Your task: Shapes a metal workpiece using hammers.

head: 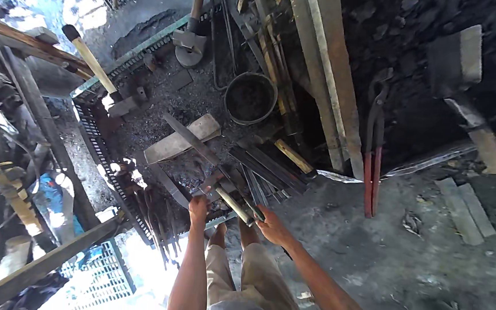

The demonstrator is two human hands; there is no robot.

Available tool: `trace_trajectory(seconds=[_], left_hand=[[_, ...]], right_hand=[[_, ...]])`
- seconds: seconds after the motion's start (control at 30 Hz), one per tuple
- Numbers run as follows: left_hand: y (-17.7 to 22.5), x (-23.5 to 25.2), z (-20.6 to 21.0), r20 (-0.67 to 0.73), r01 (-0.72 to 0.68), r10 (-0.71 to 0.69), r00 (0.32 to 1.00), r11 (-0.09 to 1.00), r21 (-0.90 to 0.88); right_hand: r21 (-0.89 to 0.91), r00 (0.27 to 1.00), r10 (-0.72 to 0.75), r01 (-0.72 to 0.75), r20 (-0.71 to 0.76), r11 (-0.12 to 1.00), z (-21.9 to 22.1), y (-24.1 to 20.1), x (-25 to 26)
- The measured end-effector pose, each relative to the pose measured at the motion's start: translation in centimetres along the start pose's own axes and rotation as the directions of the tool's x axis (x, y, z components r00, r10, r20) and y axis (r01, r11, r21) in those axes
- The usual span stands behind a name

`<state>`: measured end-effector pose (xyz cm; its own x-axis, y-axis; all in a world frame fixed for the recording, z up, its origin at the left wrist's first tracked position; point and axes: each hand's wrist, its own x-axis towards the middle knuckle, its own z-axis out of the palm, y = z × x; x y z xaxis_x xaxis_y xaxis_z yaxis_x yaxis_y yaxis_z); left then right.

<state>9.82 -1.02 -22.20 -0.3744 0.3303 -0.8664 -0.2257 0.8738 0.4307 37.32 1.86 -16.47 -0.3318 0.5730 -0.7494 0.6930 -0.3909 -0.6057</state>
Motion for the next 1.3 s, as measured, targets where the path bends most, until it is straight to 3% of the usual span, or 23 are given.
trace_trajectory(seconds=[0.1,0.23,0.43,0.77,0.83,0.97,1.03,1.07,1.13,1.2,1.3], left_hand=[[-6.0,-0.6,1.7,0.058,0.102,-0.118,0.991,0.969,0.226],[-9.1,-0.8,3.7,0.102,0.052,-0.112,0.988,0.883,0.467],[-9.4,0.0,6.0,0.199,0.059,-0.163,0.966,0.894,0.445],[-5.2,-1.0,9.9,0.015,0.122,-0.192,0.981,0.681,0.722],[-4.4,-0.4,10.3,0.016,0.123,-0.192,0.981,0.690,0.713],[-4.7,2.0,10.5,0.066,0.182,-0.248,0.967,0.845,0.502],[-5.1,2.4,9.9,0.106,0.242,-0.258,0.960,0.960,0.138],[-5.0,2.2,9.5,0.144,0.292,-0.273,0.951,0.948,-0.128],[-4.1,1.7,8.2,0.316,0.419,-0.287,0.904,0.738,-0.529],[-3.4,1.3,6.6,0.464,0.507,-0.237,0.854,0.581,-0.637],[-2.8,2.2,5.1,0.564,0.552,-0.125,0.816,0.460,-0.696]], right_hand=[[-0.030,0.999,0.049,-0.048,0.012,0.998,-0.8,-0.6,0.5],[-0.092,1.000,0.028,-0.029,-0.006,0.995,-1.1,-0.8,1.2],[-0.141,0.998,-0.053,0.048,-0.031,0.989,-1.3,-0.9,2.6],[-0.342,0.986,-0.161,0.133,-0.054,0.930,-2.4,-1.6,4.4],[-0.359,0.982,-0.180,0.148,-0.056,0.922,-2.6,-1.6,4.6],[-0.355,0.983,-0.167,0.130,-0.075,0.926,-2.7,-2.0,4.5],[-0.353,0.990,-0.089,0.046,-0.106,0.934,-2.6,-2.4,4.2],[-0.361,0.991,-0.043,-0.006,-0.126,0.932,-2.5,-2.7,4.2],[-0.405,0.987,0.065,-0.121,-0.148,0.906,-2.3,-3.6,4.1],[-0.464,0.981,0.122,-0.180,-0.152,0.868,-2.2,-4.3,4.1],[-0.516,0.976,0.158,-0.214,-0.150,0.829,-2.5,-4.9,4.3]])
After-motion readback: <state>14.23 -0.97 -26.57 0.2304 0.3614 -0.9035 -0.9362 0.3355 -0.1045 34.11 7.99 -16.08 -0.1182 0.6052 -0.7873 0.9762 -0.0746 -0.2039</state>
